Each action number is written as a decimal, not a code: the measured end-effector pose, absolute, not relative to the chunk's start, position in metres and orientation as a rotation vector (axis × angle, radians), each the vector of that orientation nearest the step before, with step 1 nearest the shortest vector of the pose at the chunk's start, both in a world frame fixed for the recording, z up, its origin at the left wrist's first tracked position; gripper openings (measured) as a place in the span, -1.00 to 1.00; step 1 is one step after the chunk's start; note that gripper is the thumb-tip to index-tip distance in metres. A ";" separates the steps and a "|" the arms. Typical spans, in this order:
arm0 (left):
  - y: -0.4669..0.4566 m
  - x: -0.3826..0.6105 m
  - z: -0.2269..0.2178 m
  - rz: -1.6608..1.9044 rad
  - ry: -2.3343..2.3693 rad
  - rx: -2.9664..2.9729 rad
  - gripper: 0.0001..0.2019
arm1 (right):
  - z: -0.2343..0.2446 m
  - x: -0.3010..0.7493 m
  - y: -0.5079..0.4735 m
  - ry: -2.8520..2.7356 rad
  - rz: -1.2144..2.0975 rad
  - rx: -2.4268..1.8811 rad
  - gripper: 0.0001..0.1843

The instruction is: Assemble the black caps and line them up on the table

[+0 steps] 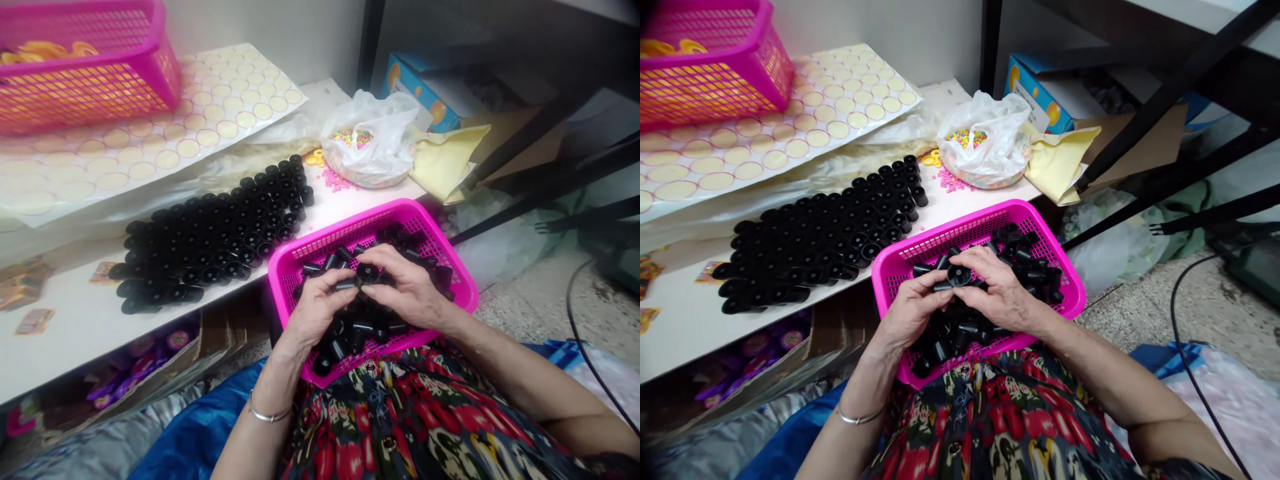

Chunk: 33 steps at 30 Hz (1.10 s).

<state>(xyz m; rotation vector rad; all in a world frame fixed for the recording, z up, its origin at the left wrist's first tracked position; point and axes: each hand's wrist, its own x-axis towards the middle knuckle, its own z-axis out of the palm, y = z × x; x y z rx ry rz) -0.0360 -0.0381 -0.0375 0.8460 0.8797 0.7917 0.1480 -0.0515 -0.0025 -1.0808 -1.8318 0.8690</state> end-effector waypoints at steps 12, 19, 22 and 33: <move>-0.035 -0.035 -0.021 0.999 0.994 0.888 -0.67 | -0.007 0.150 -0.047 -1.992 0.857 -1.183 -0.66; -0.034 -0.039 -0.026 0.933 1.060 1.025 -0.57 | -0.007 0.149 -0.045 -2.095 0.847 -1.112 -0.64; -0.034 -0.038 -0.030 0.884 1.050 1.144 -0.56 | -0.007 0.144 -0.044 -2.113 0.866 -1.085 -0.64; -0.055 -0.026 -0.035 0.734 1.193 1.561 -0.17 | -0.003 0.135 -0.027 -2.068 0.966 -1.107 -0.52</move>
